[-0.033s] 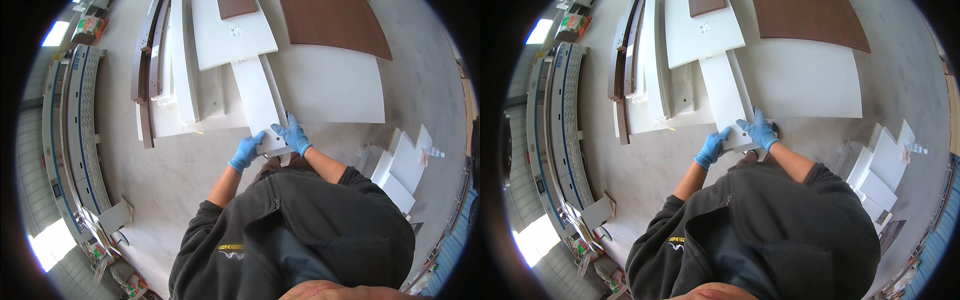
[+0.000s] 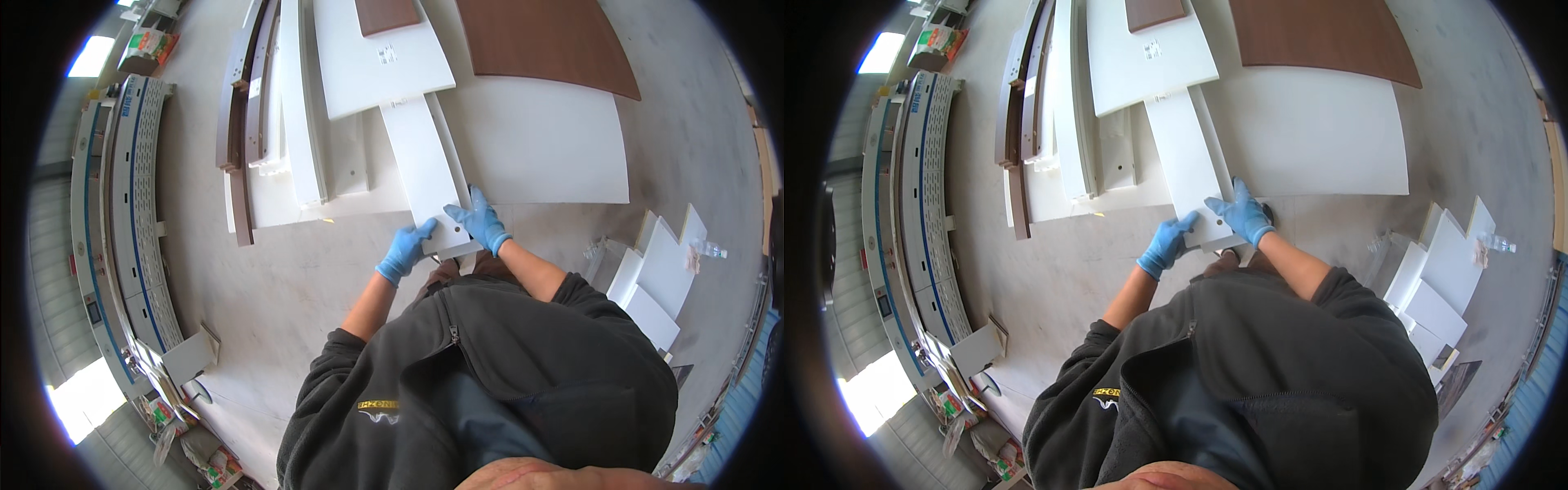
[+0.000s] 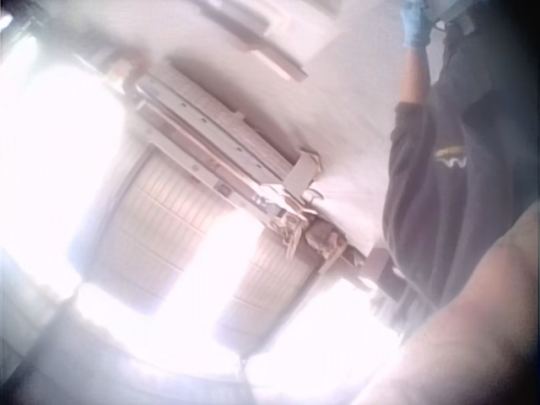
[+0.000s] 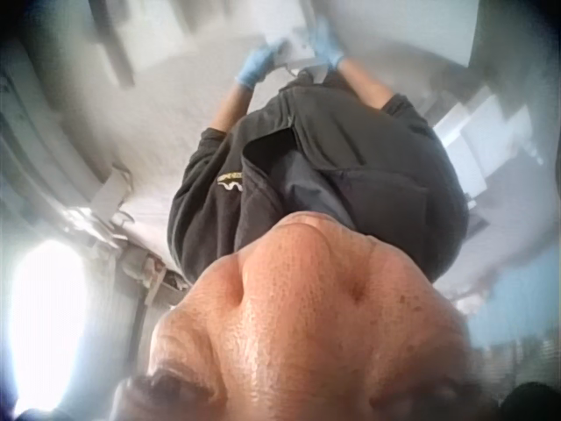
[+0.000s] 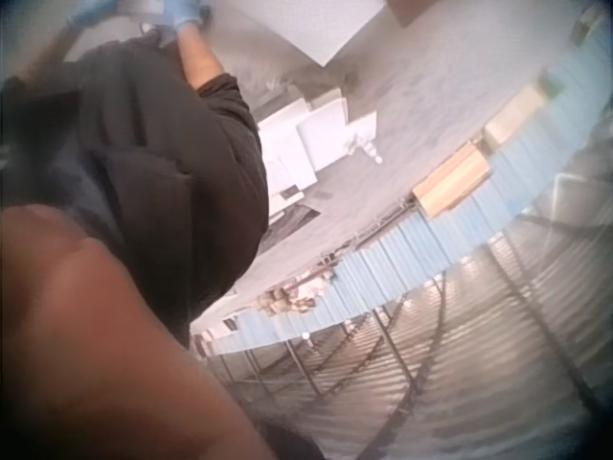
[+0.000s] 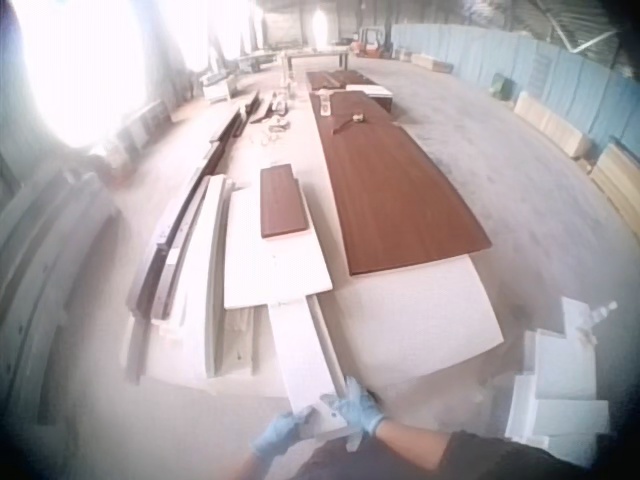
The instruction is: The person wipes a brown wooden panel with a cloth, then stacks it with other panels. They pick up a white panel and place it on top of the brown panels, aligning it carefully. The person continues to handle and stack various wooden panels in a workshop setting.
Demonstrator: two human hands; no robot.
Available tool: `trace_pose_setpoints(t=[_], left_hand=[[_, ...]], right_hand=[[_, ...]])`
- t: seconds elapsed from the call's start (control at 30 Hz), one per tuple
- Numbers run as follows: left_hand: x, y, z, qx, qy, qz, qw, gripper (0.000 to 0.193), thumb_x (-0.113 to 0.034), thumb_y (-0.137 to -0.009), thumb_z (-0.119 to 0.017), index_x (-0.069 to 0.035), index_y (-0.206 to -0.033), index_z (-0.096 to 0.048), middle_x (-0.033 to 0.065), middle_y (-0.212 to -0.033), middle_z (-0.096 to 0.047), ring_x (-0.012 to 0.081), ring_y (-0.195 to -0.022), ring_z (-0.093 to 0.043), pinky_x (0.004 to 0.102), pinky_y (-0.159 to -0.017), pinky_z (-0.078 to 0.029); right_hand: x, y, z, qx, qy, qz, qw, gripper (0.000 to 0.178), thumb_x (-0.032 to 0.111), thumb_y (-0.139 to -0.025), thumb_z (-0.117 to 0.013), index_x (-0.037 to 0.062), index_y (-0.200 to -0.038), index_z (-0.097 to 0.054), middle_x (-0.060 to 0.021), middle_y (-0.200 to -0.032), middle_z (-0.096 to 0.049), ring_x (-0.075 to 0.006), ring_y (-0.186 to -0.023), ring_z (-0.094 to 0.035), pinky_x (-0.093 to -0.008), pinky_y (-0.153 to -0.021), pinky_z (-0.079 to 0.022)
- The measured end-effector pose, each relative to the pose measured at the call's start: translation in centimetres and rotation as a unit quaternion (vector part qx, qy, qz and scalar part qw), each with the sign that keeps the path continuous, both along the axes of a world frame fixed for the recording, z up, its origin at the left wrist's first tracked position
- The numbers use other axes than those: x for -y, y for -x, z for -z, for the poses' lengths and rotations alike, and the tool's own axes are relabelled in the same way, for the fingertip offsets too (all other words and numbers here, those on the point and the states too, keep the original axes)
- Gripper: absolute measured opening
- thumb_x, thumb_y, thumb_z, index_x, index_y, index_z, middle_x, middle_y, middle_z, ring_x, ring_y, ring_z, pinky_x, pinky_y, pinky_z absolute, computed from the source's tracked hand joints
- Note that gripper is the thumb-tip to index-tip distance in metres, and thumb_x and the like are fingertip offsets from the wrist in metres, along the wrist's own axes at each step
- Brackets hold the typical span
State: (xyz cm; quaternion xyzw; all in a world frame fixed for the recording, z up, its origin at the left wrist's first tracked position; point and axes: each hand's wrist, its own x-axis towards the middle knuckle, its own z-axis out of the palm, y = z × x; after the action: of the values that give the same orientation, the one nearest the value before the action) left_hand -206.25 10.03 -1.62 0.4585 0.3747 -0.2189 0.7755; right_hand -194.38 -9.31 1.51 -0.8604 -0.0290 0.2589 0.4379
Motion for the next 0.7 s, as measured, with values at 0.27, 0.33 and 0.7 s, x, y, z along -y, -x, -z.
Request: trace_pose_setpoints(t=[0.27,0.33,0.7], left_hand=[[1.8,-1.6,-3.0,0.004,-0.037,0.026,0.999,0.068,-0.054,-0.092,-0.082,0.008,-0.115,-0.066,0.0111,-0.107,-0.067,0.021,-0.094,-0.07,0.0366,-0.079,-0.063],[2.0,-1.7,-2.9,0.003,-0.073,0.044,0.996,0.064,-0.055,-0.095,-0.077,0.007,-0.108,-0.068,0.0109,-0.105,-0.069,0.0189,-0.091,-0.067,0.0339,-0.079,-0.059],[2.8,-2.9,-3.7,-0.032,-0.278,0.206,0.938,0.073,-0.065,-0.095,-0.069,0.007,-0.106,-0.077,0.0134,-0.086,-0.074,0.0197,-0.084,-0.072,0.0356,-0.074,-0.058]], right_hand=[[0.1,-12.7,2.4,0.115,-0.067,0.032,0.991,0.058,0.046,-0.1,-0.072,-0.0042,-0.13,-0.067,-0.0281,-0.128,-0.073,-0.0384,-0.122,-0.07,-0.0429,-0.105,-0.055],[-2.3,-17.5,2.9,0.128,-0.114,0.048,0.984,0.059,0.044,-0.101,-0.071,-0.0056,-0.131,-0.066,-0.0289,-0.129,-0.072,-0.038,-0.125,-0.069,-0.0417,-0.106,-0.054],[-13.8,-32.9,4.1,0.084,-0.02,0.03,0.996,0.08,0.067,-0.098,-0.062,-0.0054,-0.129,-0.07,-0.03,-0.132,-0.07,-0.0434,-0.13,-0.065,-0.0475,-0.109,-0.051]])
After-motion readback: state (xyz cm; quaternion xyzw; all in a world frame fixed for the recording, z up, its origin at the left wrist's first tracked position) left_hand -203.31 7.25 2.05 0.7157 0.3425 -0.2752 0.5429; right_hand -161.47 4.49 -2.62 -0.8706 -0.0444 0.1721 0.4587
